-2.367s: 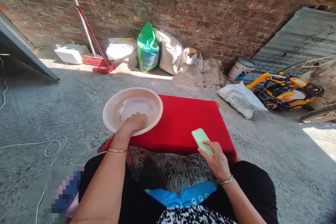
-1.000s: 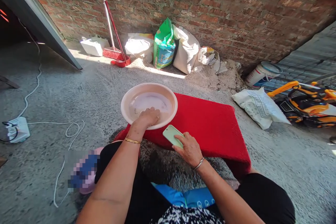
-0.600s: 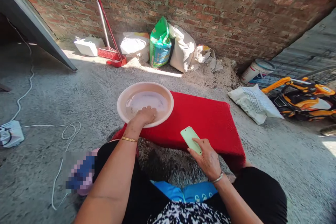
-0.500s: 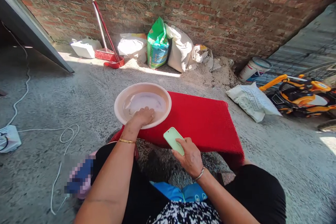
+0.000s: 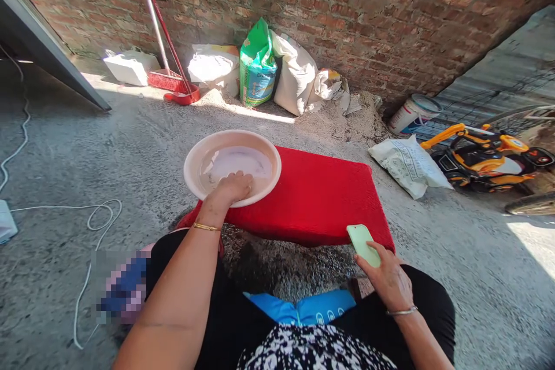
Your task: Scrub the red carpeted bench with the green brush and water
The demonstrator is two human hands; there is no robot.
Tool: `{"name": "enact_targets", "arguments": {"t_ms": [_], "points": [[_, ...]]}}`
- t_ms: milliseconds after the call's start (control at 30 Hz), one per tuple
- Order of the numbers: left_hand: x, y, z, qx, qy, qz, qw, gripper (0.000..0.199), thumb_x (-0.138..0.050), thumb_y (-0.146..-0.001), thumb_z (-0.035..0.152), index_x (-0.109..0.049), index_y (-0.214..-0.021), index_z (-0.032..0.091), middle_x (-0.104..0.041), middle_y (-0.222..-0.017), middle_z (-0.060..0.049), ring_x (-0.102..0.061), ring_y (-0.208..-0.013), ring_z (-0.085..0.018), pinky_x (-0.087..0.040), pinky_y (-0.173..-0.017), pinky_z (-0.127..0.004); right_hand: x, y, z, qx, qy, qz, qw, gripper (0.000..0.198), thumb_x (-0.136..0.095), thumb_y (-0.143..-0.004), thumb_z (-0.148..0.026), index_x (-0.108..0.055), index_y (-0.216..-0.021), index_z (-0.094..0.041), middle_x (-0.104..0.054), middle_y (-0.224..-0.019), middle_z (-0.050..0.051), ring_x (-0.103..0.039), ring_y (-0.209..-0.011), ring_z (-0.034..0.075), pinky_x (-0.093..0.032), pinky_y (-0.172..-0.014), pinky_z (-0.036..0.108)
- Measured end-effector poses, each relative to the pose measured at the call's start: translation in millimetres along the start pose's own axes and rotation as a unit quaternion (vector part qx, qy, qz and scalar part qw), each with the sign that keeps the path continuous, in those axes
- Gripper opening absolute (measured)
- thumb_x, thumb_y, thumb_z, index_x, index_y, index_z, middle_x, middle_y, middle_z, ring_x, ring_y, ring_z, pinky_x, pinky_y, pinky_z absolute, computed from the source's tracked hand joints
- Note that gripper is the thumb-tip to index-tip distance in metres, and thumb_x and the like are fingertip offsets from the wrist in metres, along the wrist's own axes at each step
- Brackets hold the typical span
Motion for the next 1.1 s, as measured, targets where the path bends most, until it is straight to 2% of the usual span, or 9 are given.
{"name": "enact_targets", "arguments": {"t_ms": [100,200,333,433,567,733,833,933,1100], "points": [[-1,1,0,-0.002,0.004,0.004,1.000,0.036,-0.038,-0.093,0.030,-0.054,-0.125,0.021,-0.053,-0.125,-0.015,-0.054,-0.116,-0.031,-0.045,-0.093,-0.047,0,-2,-26,0.042,-0.046,-0.002,0.998,0.047,-0.054,-0.084,-0.056,-0.059,-0.120,-0.027,-0.064,-0.103,0.004,-0.065,-0.086,0.022,-0.046,-0.063,0.030],[0,2,1,-0.004,0.004,0.001,1.000,0.037,-0.038,-0.093,0.030,-0.053,-0.126,0.021,-0.053,-0.127,-0.015,-0.054,-0.116,-0.031,-0.045,-0.093,-0.048,-7,-4,-89,0.165,-0.087,-0.017,0.982,0.042,-0.057,-0.085,-0.048,-0.058,-0.121,-0.025,-0.063,-0.102,0.005,-0.064,-0.087,0.020,-0.047,-0.069,0.029],[3,4,1,-0.007,0.004,-0.002,1.000,0.038,-0.037,-0.093,0.031,-0.053,-0.126,0.021,-0.053,-0.127,-0.014,-0.054,-0.117,-0.031,-0.045,-0.094,-0.046,-14,-6,-176,0.297,-0.071,-0.039,0.951,0.042,-0.064,-0.082,-0.044,-0.060,-0.120,-0.025,-0.062,-0.098,0.005,-0.061,-0.083,0.019,-0.045,-0.073,0.029],[2,3,-1,-0.012,-0.005,-0.001,1.000,0.039,-0.037,-0.093,0.029,-0.052,-0.128,0.021,-0.053,-0.127,-0.015,-0.054,-0.116,-0.031,-0.045,-0.093,-0.045,-15,-11,-215,0.337,-0.028,-0.044,0.940,0.042,-0.067,-0.080,-0.049,-0.062,-0.114,-0.026,-0.061,-0.099,0.007,-0.058,-0.088,0.022,-0.043,-0.077,0.032],[-2,-6,-5,-0.015,-0.024,-0.002,1.000,0.041,-0.035,-0.093,0.032,-0.051,-0.130,0.023,-0.054,-0.124,-0.014,-0.055,-0.116,-0.031,-0.046,-0.092,-0.045,-18,-17,-229,0.326,-0.008,-0.046,0.944,0.041,-0.065,-0.080,-0.053,-0.062,-0.110,-0.025,-0.058,-0.102,0.008,-0.055,-0.091,0.023,-0.042,-0.079,0.033],[-5,-9,-8,-0.014,-0.029,-0.002,0.999,0.042,-0.034,-0.093,0.033,-0.050,-0.131,0.024,-0.054,-0.127,-0.012,-0.054,-0.117,-0.030,-0.046,-0.093,-0.043,-25,-20,-223,0.333,-0.029,-0.052,0.941,0.049,-0.063,-0.082,-0.056,-0.058,-0.126,-0.033,-0.056,-0.103,0.007,-0.054,-0.089,0.021,-0.041,-0.078,0.031],[-6,-9,-10,-0.024,-0.019,0.006,1.000,0.041,-0.034,-0.093,0.033,-0.053,-0.128,0.023,-0.056,-0.126,-0.012,-0.056,-0.115,-0.027,-0.045,-0.093,-0.039,-26,-27,-200,0.314,-0.029,-0.060,0.947,0.050,-0.062,-0.084,-0.055,-0.056,-0.130,-0.037,-0.057,-0.104,0.007,-0.056,-0.091,0.021,-0.042,-0.079,0.031],[-6,-10,-12,-0.021,-0.019,0.001,1.000,0.041,-0.034,-0.093,0.032,-0.055,-0.126,0.021,-0.057,-0.124,-0.013,-0.057,-0.113,-0.026,-0.045,-0.093,-0.038,-21,-39,-150,0.252,-0.017,-0.047,0.966,0.048,-0.062,-0.085,-0.051,-0.058,-0.130,-0.035,-0.058,-0.104,0.007,-0.058,-0.090,0.021,-0.043,-0.078,0.030],[-6,-10,-12,-0.016,-0.031,0.003,0.999,0.043,-0.035,-0.093,0.034,-0.053,-0.129,0.021,-0.056,-0.126,-0.014,-0.057,-0.114,-0.028,-0.045,-0.094,-0.040,-3,-56,-30,0.079,0.023,0.004,0.997,0.042,-0.055,-0.089,-0.047,-0.062,-0.127,-0.032,-0.059,-0.093,0.005,-0.061,-0.078,0.019,-0.044,-0.068,0.029]]}}
Point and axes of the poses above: each hand's wrist, its own y-axis away from the middle knuckle, its own x-axis out of the back of the hand, z = x × y, the point moved 1 cm from there along -y, towards the middle knuckle
